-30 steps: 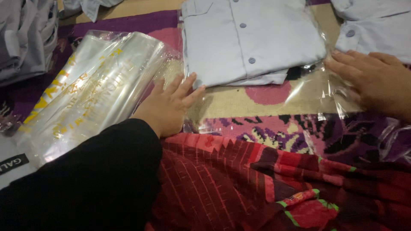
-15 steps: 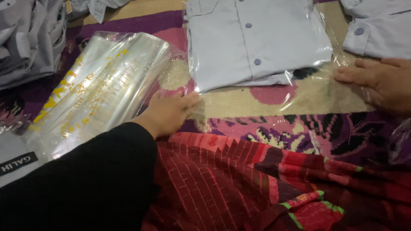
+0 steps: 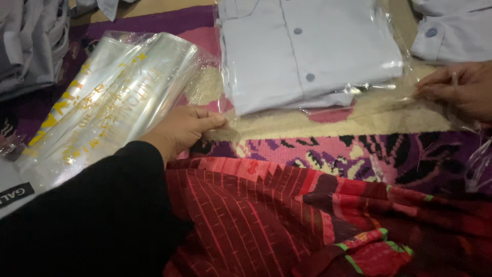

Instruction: The person places folded shirts into clear plastic bags by hand.

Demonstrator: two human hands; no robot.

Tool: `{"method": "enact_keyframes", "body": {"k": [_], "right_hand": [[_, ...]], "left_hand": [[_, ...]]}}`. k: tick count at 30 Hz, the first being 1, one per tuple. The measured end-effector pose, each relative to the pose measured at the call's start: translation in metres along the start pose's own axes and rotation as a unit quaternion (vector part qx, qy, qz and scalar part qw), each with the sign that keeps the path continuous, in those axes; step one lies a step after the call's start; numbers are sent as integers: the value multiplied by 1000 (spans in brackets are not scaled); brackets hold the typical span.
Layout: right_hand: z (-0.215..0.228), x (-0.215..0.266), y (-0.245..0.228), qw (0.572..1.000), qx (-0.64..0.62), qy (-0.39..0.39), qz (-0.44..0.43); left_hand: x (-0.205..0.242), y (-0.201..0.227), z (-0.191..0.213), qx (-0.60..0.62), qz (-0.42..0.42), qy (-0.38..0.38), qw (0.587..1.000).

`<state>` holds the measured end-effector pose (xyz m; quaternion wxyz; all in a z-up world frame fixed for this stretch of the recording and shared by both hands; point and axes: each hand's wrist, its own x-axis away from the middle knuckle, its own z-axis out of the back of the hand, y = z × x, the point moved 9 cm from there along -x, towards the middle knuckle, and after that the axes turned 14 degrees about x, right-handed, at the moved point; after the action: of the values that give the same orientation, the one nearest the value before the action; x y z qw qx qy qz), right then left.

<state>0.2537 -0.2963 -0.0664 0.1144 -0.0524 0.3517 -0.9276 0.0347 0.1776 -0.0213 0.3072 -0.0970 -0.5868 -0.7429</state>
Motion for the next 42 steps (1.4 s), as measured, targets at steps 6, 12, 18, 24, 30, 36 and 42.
{"method": "enact_keyframes", "body": {"k": [6, 12, 18, 24, 30, 36, 42], "right_hand": [[-5, -7, 13, 996, -74, -9, 39], [2, 6, -5, 998, -37, 15, -39], [1, 4, -6, 998, -55, 6, -26], [-2, 17, -27, 995, -40, -34, -89], [-4, 5, 0, 999, 9, 43, -20], [0, 10, 1, 995, 46, 85, -8], [-1, 1, 10, 986, 131, 89, -51]], "left_hand": [[-2, 17, -4, 14, -85, 57, 995], [2, 22, 2, 160, -117, 79, 977], [-4, 11, -3, 162, -69, 54, 983], [-10, 2, -14, 187, 9, 92, 978], [4, 24, -13, 114, -63, 105, 986], [-23, -4, -7, 137, -29, 107, 984], [-43, -19, -8, 201, -31, 89, 975]]}}
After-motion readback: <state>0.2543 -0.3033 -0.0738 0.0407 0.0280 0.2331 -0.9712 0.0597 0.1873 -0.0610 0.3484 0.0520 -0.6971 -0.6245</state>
